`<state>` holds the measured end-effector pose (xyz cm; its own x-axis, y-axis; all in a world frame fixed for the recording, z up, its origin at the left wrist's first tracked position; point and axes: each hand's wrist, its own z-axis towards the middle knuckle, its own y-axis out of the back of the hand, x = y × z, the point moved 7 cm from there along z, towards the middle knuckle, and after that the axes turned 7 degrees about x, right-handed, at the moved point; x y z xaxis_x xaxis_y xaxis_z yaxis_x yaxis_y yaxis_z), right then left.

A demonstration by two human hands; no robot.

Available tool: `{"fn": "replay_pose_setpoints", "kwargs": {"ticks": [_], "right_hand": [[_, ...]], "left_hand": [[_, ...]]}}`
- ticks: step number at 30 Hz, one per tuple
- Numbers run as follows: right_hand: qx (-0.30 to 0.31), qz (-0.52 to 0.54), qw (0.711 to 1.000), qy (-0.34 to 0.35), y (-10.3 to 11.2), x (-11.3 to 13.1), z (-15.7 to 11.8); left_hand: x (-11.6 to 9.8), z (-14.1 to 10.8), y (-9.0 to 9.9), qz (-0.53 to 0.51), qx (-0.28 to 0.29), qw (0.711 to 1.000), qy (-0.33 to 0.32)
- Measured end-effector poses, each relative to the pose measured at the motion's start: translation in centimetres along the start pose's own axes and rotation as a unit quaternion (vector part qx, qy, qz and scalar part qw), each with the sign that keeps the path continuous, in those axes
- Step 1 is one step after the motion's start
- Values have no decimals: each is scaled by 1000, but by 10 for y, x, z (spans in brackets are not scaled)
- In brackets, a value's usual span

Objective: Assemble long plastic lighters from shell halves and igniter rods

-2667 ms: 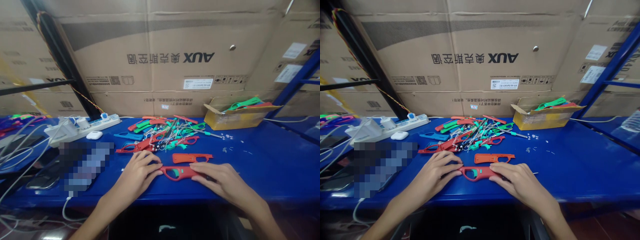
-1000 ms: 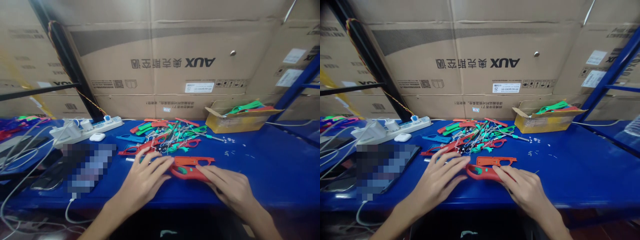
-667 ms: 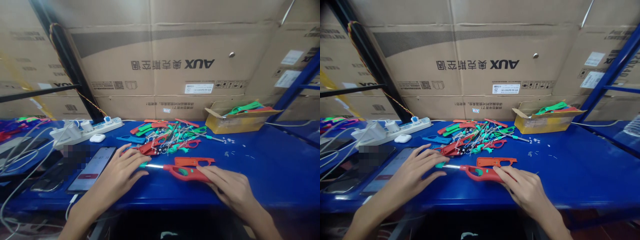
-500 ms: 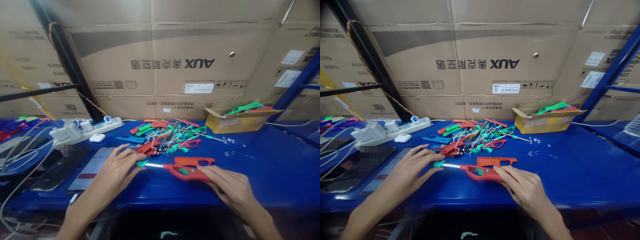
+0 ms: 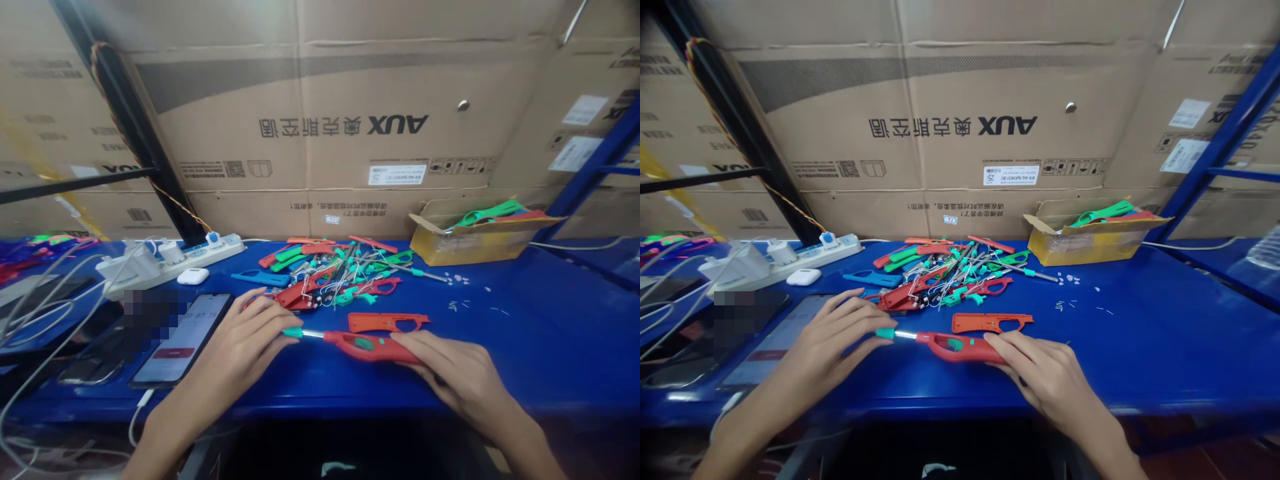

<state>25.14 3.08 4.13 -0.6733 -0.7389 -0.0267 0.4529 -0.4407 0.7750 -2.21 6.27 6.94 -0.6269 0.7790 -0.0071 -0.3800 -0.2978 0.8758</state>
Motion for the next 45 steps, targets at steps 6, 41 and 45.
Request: {"fn": "replay_pose_setpoints", "kwargs": {"ticks": [6, 41, 45], "right_hand": [[7, 21, 1000, 7, 2, 4, 5], [41, 34, 999, -2, -4, 1, -3], [57, 38, 998, -2, -7, -1, -8]], "left_hand": [[-28, 14, -3, -33, -20, 999, -24], [-52, 24, -33, 48, -9, 996, -72], [-53, 24, -37, 25, -2, 997, -71]]}}
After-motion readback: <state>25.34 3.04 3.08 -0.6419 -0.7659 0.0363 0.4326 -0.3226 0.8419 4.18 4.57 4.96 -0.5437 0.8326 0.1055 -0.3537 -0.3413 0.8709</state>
